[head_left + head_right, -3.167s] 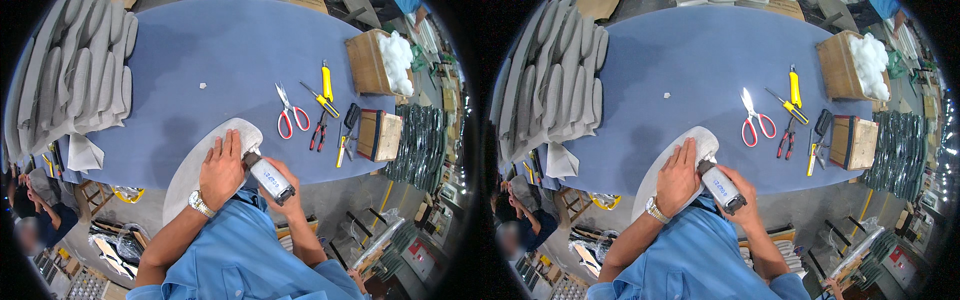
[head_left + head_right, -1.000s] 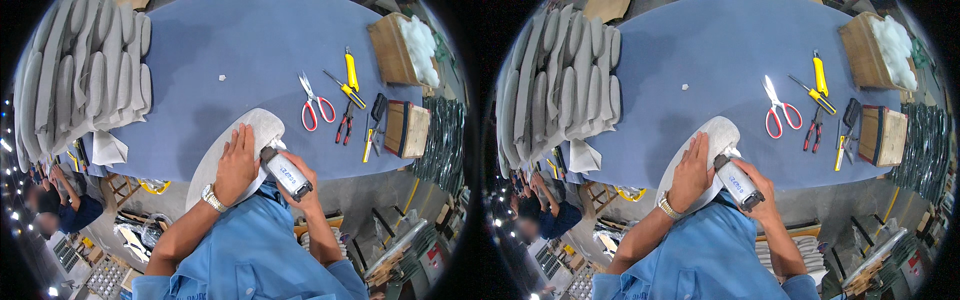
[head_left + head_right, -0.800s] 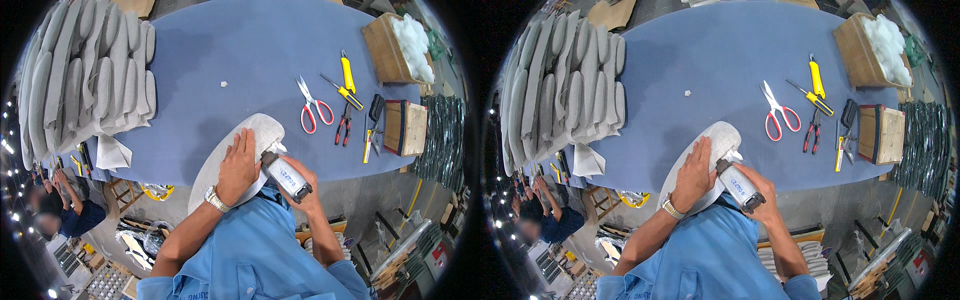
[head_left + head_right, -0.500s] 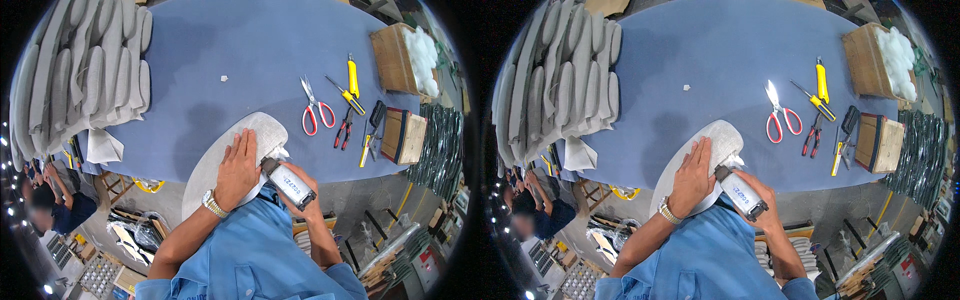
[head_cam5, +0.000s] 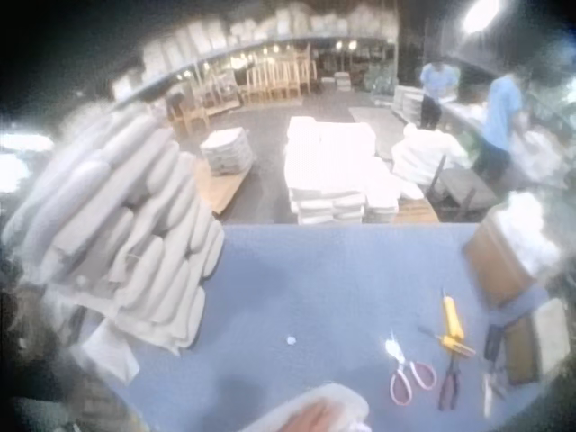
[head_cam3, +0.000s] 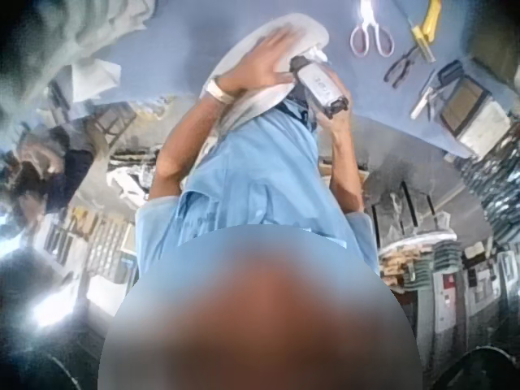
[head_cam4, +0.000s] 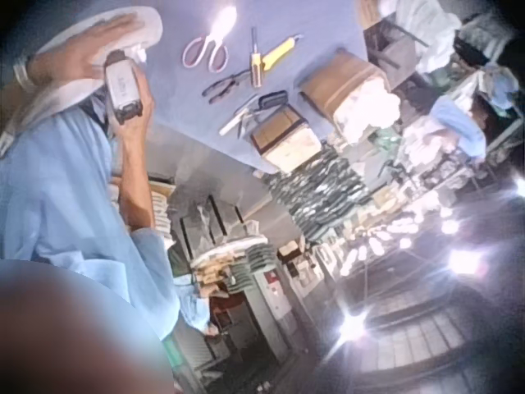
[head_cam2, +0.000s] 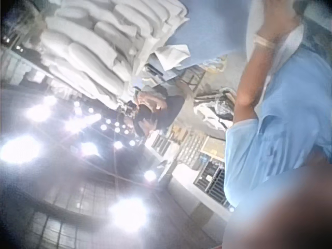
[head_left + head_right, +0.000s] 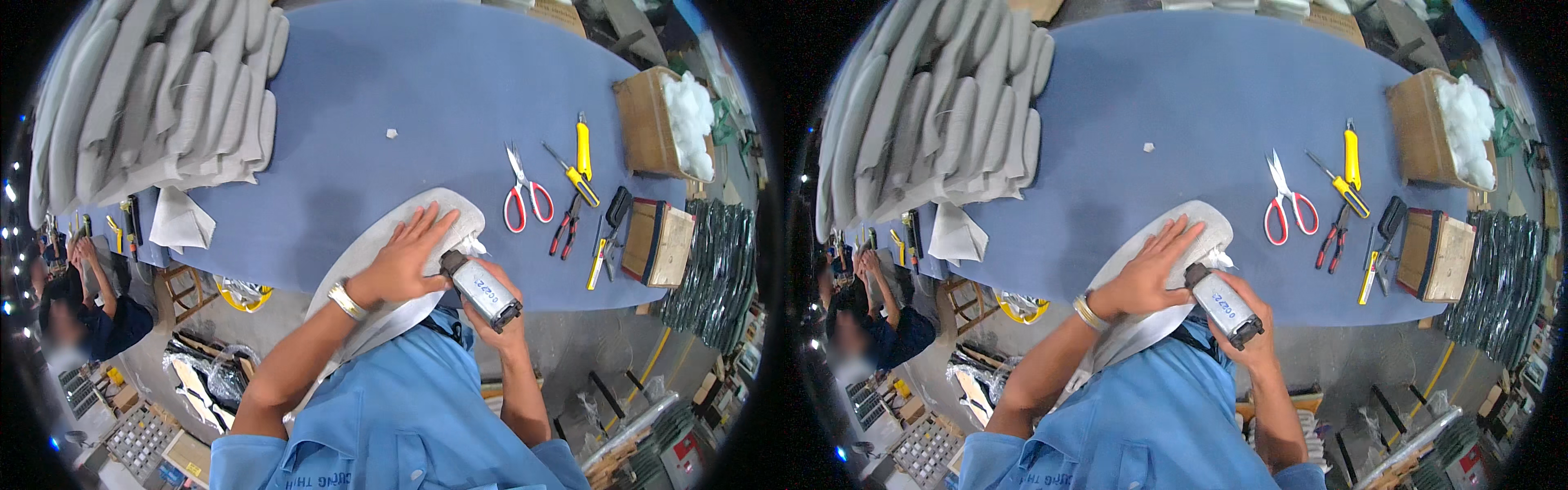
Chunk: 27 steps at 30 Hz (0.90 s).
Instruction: The person assembles a cushion by inserting a foam insert into a fabric cover, folding the edges, and securing them with a staple gun. They trim excess fabric with scissors and continue stapling to close the cover around the foam.
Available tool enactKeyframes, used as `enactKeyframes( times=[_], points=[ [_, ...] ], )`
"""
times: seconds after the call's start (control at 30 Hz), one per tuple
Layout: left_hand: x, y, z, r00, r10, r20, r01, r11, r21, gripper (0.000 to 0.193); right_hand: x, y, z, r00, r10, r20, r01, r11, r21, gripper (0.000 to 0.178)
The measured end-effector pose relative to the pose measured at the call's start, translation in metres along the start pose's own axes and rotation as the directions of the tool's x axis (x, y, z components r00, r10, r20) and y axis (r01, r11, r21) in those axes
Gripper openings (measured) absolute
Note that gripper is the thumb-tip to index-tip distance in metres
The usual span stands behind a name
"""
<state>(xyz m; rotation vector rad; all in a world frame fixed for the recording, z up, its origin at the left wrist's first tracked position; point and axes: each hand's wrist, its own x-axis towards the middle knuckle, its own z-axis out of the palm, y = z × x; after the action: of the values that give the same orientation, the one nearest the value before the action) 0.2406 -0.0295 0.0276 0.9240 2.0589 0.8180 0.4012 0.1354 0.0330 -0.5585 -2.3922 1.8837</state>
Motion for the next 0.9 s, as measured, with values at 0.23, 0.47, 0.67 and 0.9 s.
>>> enactKeyframes(
  times=[0.23, 0.47, 0.67, 0.9],
  points=[
    [-0.013, -0.061, 0.007, 0.983, -0.134, 0.125, 0.158, 0.965, -0.208, 0.068, -0.008, 0.007, 0.005, 0.998, -0.039, -0.045, 0.039, 0.999, -0.004, 0.057],
    [-0.03, -0.011, 0.017, 0.999, -0.043, -0.026, 0.045, 0.994, 0.098, 0.08, -0.015, 0.017, 0.01, 0.995, -0.066, -0.076, 0.066, 0.998, -0.003, 0.06],
    [-0.029, -0.001, 0.037, 0.978, -0.071, -0.198, 0.129, 0.946, 0.298, 0.085, -0.017, 0.024, 0.005, 0.999, -0.007, -0.034, 0.008, 1.0, 0.029, 0.065],
    [-0.028, 0.003, 0.03, 0.98, -0.085, -0.182, 0.14, 0.937, 0.319, 0.089, -0.019, 0.02, 0.0, 0.999, -0.024, 0.029, 0.024, 1.0, 0.01, 0.067]
  ],
)
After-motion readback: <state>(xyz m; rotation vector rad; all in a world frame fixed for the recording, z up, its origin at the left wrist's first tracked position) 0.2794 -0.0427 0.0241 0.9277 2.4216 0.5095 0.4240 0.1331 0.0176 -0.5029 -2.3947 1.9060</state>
